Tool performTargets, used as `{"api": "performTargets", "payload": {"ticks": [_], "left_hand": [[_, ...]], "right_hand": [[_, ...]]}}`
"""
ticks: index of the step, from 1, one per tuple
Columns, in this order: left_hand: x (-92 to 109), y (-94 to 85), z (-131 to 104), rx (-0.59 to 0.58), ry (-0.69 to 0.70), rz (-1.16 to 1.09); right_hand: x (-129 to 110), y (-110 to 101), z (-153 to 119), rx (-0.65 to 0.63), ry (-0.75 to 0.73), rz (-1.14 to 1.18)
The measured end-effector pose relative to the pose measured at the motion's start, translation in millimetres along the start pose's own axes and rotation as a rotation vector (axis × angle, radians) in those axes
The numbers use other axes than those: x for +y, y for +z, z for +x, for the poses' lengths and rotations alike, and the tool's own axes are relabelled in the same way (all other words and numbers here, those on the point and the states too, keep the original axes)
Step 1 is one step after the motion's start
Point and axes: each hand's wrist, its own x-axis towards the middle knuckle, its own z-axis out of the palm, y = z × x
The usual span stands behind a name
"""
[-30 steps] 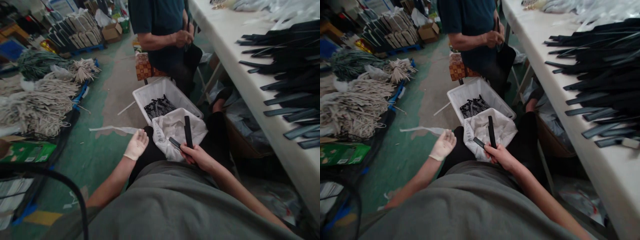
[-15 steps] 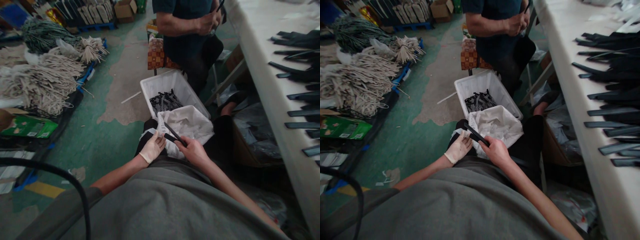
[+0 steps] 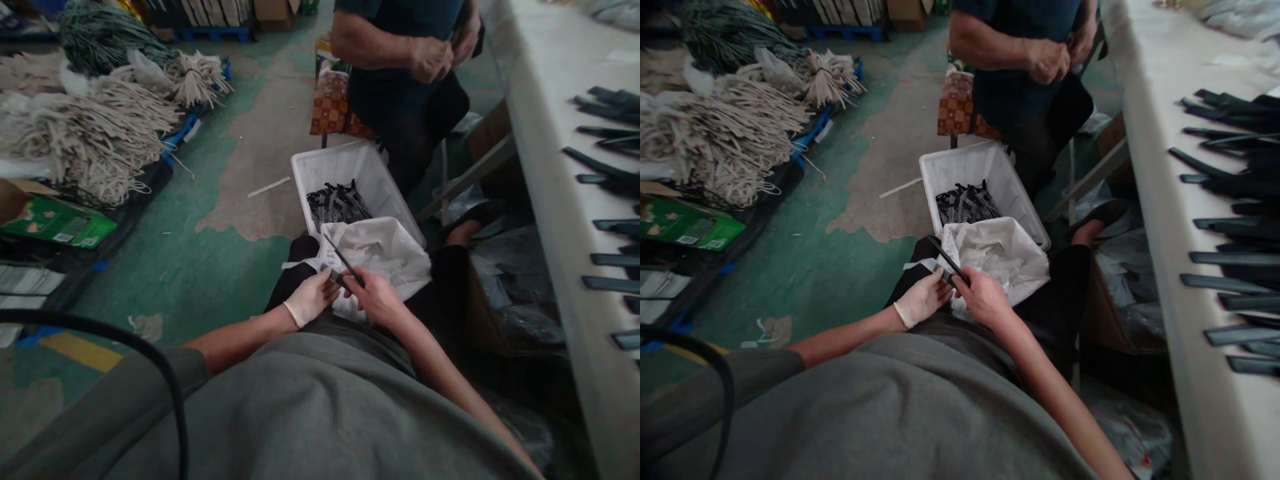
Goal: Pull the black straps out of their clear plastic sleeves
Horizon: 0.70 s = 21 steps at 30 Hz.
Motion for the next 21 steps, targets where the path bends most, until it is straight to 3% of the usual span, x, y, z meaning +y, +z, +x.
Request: {"api": "performTargets", "payload": {"ticks": [2,5,7,9,13,17,21], "left_hand": [[6.3,-0.9,-0.6,0.007,0.037,-0.05],[8.5,0.2,-6.0,-0.034,0.043,-0.098],[3.3,4.4,-10.0,-0.097,0.014,-0.097],[-1.4,10.1,-12.5,-0.162,-0.007,-0.093],[7.4,14.3,-14.9,-0.112,0.009,-0.161],[17.1,15.1,-22.1,-0.093,0.011,-0.207],[10.9,21.6,-28.8,-0.185,-0.023,-0.157]], "right_hand": [[2.4,-18.5,-10.4,-0.05,-0.044,0.084],[4.8,-34.5,-16.3,0.012,-0.086,-0.045],[0.6,-31.1,-11.9,0.061,-0.093,-0.141],[-6.9,-23.5,-8.6,0.033,-0.074,-0.128],[-14.0,-33.1,-25.0,-0.067,-0.048,0.128],[-11.0,-53.2,-36.4,0.055,-0.077,0.105],[-16.8,-38.3,-19.9,0.078,-0.127,0.017]]}}
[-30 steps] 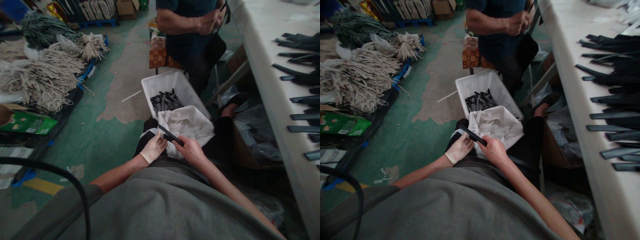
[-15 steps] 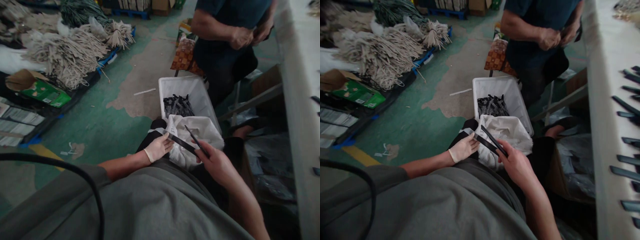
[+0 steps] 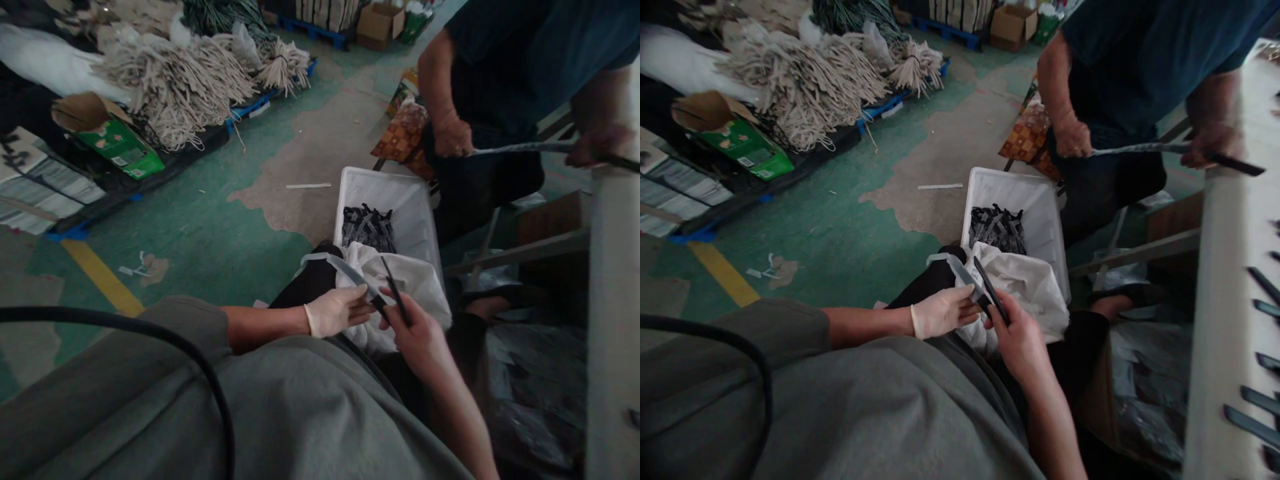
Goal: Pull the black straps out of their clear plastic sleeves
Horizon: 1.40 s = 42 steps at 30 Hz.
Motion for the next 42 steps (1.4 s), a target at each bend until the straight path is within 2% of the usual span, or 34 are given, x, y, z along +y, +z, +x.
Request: {"api": "performTargets", "payload": {"ticks": [2,5,8,11,13,17,19,22,27,32,37,39,42], "left_hand": [[0.6,0.3,0.0,0.027,0.011,-0.003],[4.5,-2.5,1.0,0.08,0.04,-0.036],[-0.5,-2.2,2.0,0.016,0.01,0.001],[-7.1,1.2,4.5,-0.054,-0.008,0.055],[-4.1,2.2,6.3,-0.017,0.038,0.034],[9.6,0.5,5.0,0.084,0.092,-0.046],[9.7,0.0,3.0,0.054,0.053,-0.026],[4.7,-1.2,3.5,0.001,0.02,0.012],[6.0,-6.3,7.7,0.041,0.152,-0.029],[-0.9,-2.8,3.7,-0.07,0.137,0.094],[1.4,-3.4,4.4,0.02,0.237,0.102],[-1.3,-3.4,3.9,0.011,0.207,0.117],[-10.6,-0.6,3.2,-0.084,0.098,0.19]], "right_hand": [[-1.3,3.6,0.8,-0.016,0.019,0.035],[0.0,-5.9,-8.3,0.0,0.06,0.053],[-0.6,-9.4,-7.4,0.02,0.006,-0.035],[-5.7,1.1,5.0,-0.008,-0.001,-0.063],[-7.5,4.0,7.7,-0.034,0.039,0.012],[-1.5,-8.9,-4.2,-0.034,0.051,0.092],[2.1,-11.7,-6.5,-0.023,0.033,0.033],[3.9,-3.5,-0.9,-0.025,0.012,0.01],[4.6,5.5,1.7,-0.009,0.039,0.094],[1.5,7.9,6.3,-0.013,-0.002,-0.033],[3.0,5.8,1.4,-0.003,0.034,0.035],[3.9,5.6,-0.6,0.006,0.036,0.011],[2.0,11.0,2.0,0.012,-0.007,-0.034]]}}
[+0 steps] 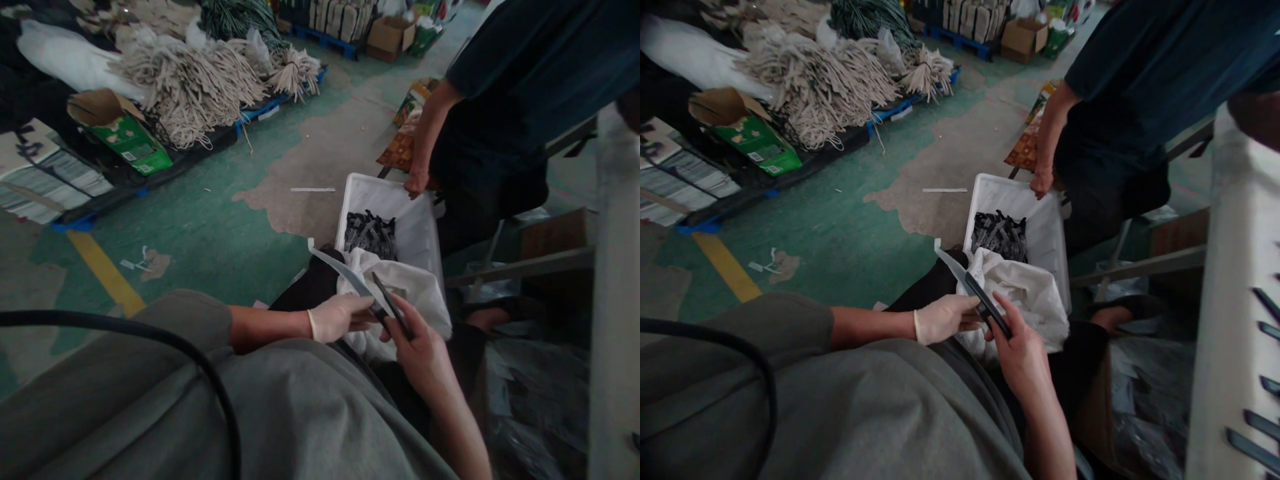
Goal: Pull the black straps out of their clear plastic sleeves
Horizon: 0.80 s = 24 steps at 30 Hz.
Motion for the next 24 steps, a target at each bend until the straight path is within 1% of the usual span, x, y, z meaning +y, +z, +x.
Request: {"api": "performTargets", "payload": {"ticks": [2,5,6,8,9,12,13,15,17,19,21,24], "left_hand": [[-0.5,1.3,1.4,-0.018,-0.027,0.002],[11.6,-3.4,6.5,0.083,0.032,-0.078],[16.3,-5.5,8.1,0.116,0.05,-0.097],[20.9,-7.7,9.7,0.144,0.06,-0.091],[19.8,-7.1,9.7,0.133,0.042,-0.065],[7.6,-0.3,6.7,0.03,-0.059,0.04],[3.8,2.0,5.4,0.0,-0.09,0.064],[2.1,4.3,3.4,-0.017,-0.124,0.069],[9.2,3.2,2.8,0.024,-0.132,0.022],[21.2,1.0,2.5,0.076,-0.131,-0.033],[32.2,-0.1,1.5,0.103,-0.133,-0.059],[39.1,2.0,-1.0,0.096,-0.151,-0.053]], "right_hand": [[-1.2,1.9,-0.6,-0.025,0.003,0.058],[2.7,-5.3,-12.1,-0.06,0.058,0.217],[4.9,-8.8,-17.1,-0.055,0.08,0.249],[8.1,-12.4,-24.0,-0.021,0.114,0.241],[8.3,-11.5,-24.7,0.0,0.116,0.205],[4.3,-1.2,-17.0,0.055,0.071,0.102],[3.3,2.0,-13.5,0.057,0.06,0.107],[5.3,3.1,-10.4,0.05,0.058,0.201],[13.8,-3.0,-14.9,0.05,0.063,0.355],[26.4,-11.6,-24.7,0.093,0.047,0.469],[37.6,-16.9,-34.7,0.165,0.018,0.498],[42.5,-13.3,-42.8,0.226,-0.095,0.464]]}}
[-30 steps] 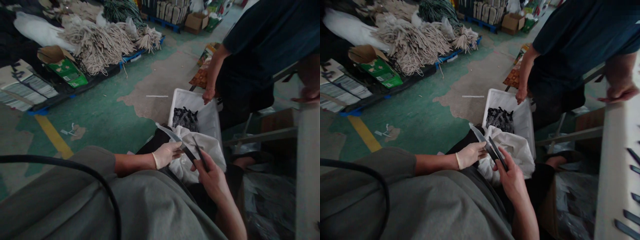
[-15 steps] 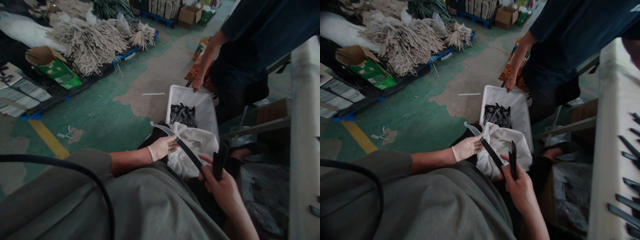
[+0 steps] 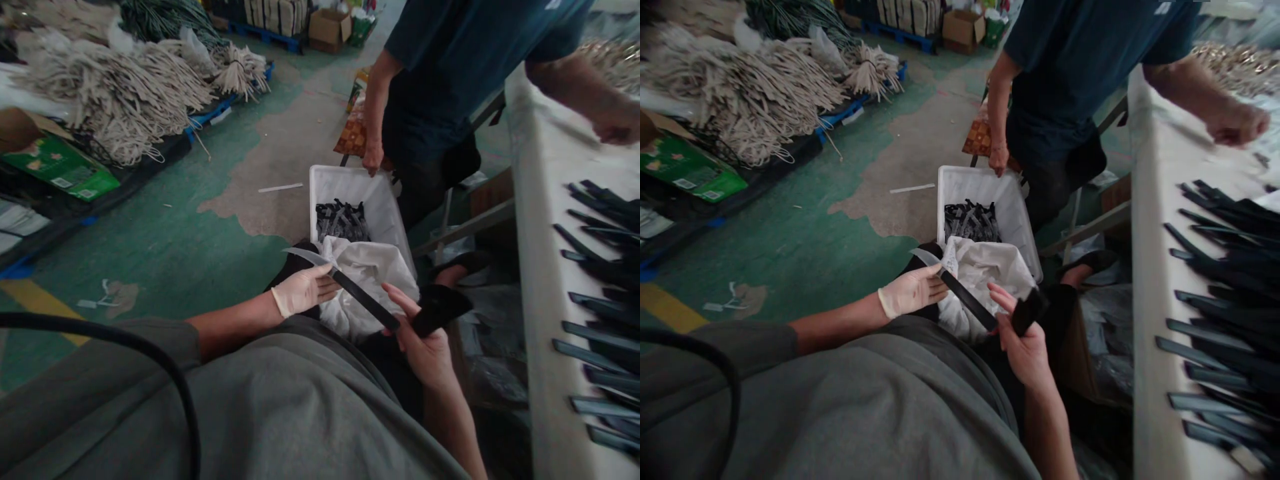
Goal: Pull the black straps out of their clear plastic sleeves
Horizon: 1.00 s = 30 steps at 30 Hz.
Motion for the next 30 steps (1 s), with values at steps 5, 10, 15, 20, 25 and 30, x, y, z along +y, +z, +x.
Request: {"api": "performTargets", "payload": {"ticks": [5,10,15,20,25,30], "left_hand": [[-12.4,4.1,-1.6,-0.031,-0.015,0.08],[-28.5,4.8,-1.4,-0.27,-0.023,0.262],[-28.7,-3.8,3.4,-0.458,-0.214,0.201],[-5.5,-34.2,31.9,-0.042,-0.177,-0.006],[57.9,-48.7,53.1,0.285,0.296,-0.295],[71.1,-28.5,45.0,0.052,0.441,0.012]], "right_hand": [[-4.9,23.0,3.8,-0.021,-0.237,-0.103],[-2.0,39.4,25.7,-0.089,-0.278,-0.24],[3.4,37.4,32.4,0.035,-0.177,-0.313],[-11.0,-7.5,6.2,0.256,-0.073,-0.111],[-25.8,-39.3,-23.0,0.02,-0.121,0.01],[-17.5,-5.3,-13.4,-0.196,0.053,0.097]]}}
